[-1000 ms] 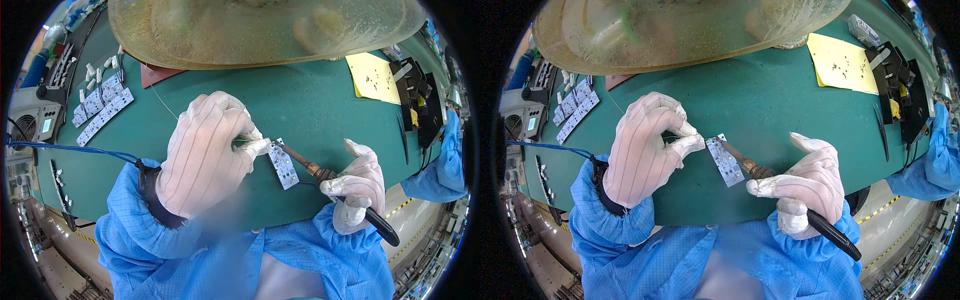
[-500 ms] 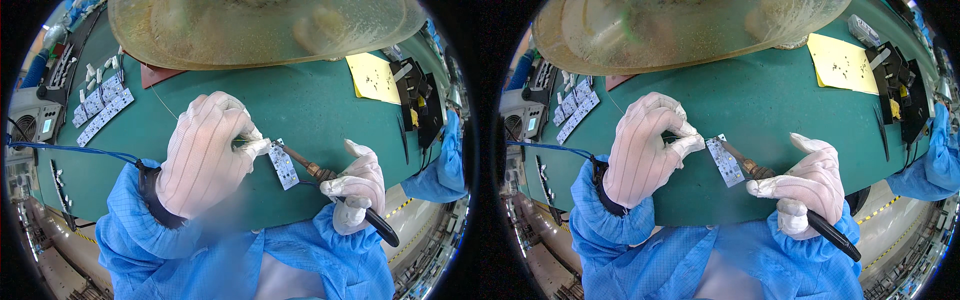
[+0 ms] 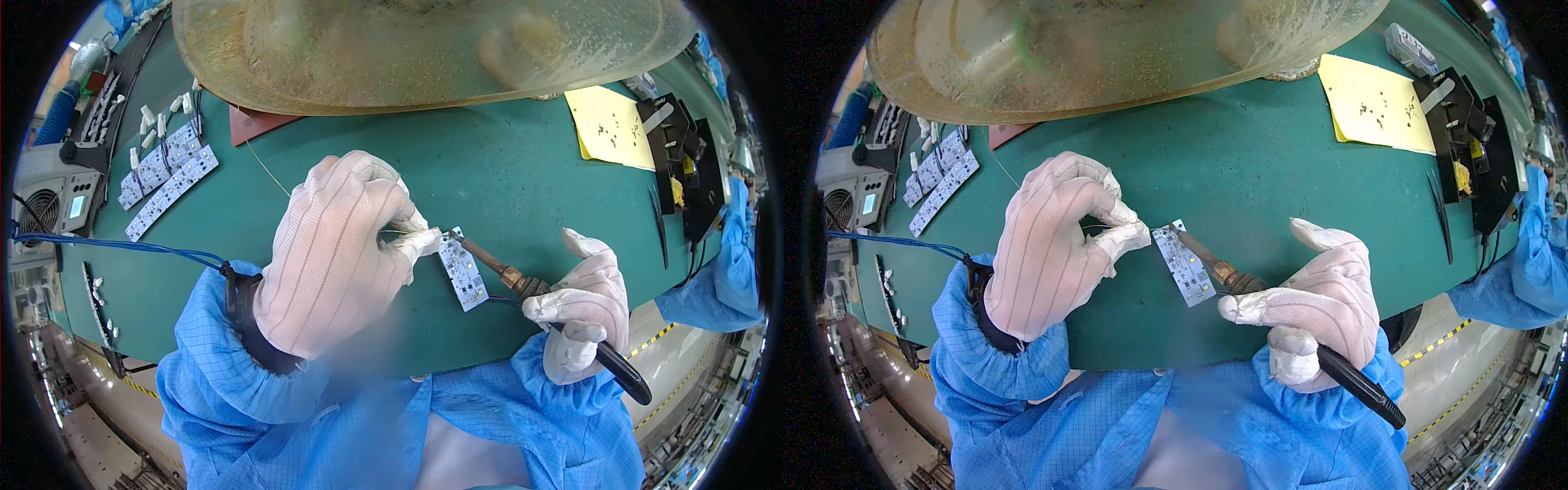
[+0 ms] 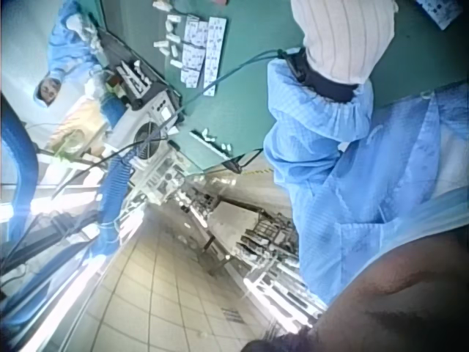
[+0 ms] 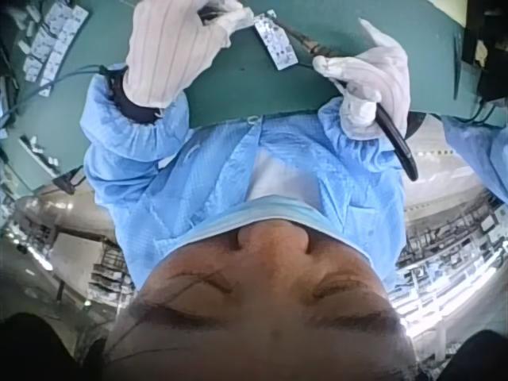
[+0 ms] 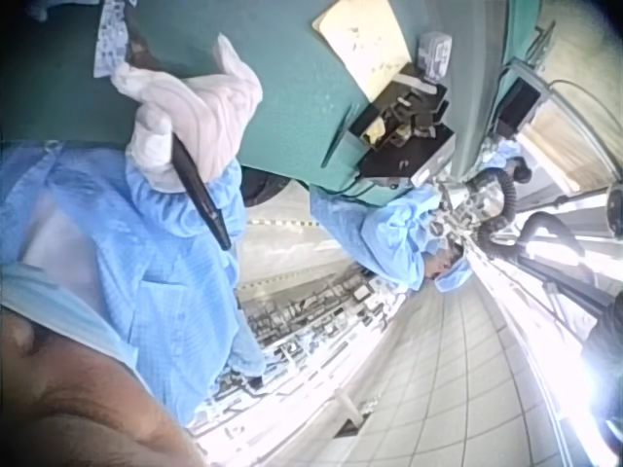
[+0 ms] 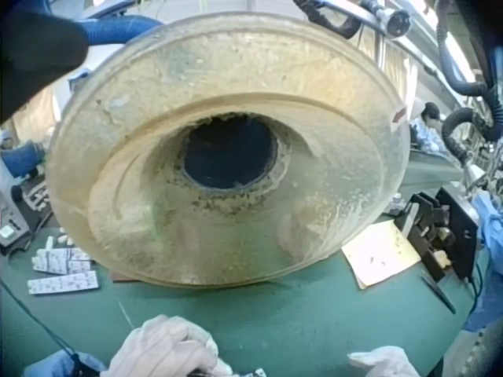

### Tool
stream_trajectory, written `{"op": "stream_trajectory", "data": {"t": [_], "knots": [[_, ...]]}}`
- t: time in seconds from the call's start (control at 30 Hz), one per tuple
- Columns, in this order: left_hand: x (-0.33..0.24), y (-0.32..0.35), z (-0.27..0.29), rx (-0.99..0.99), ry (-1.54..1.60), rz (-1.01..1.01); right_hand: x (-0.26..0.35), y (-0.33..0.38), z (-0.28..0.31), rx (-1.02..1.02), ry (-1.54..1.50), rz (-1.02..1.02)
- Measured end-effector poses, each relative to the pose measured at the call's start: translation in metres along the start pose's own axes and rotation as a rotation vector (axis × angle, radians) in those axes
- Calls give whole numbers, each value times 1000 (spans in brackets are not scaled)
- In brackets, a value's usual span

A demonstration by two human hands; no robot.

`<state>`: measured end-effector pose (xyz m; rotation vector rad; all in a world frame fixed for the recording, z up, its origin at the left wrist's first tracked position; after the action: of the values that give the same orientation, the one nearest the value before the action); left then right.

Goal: Soldering electronic components onto printed circuit boards at a manual assembly station.

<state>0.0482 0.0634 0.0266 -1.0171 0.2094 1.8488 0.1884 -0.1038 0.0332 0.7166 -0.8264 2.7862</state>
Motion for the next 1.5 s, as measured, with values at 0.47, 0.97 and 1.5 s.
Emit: {"op": "stream_trajectory", "data": {"t": [0.47,0.97,1.5], "knots": [[0,0,0,5,-11,-16,-5,2,-1,53,13,30],[-3,1,2,-18,-45,-64,-3,2,-2,-101,-7,18],[-1,1,1,-28,-48,-75,-8,2,4,-18,-36,56]]}}
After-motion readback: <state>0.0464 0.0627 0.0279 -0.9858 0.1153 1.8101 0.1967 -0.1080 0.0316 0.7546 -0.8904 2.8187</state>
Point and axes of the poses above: each hand's wrist, its own y-axis away from the middle knuckle, its own z-axis out of the back of the hand, x = y × z, the point moved 5 cm from there along -y, towards the middle knuckle, and after that the axes turned 14 degrees about y, right-handed, at the moved point
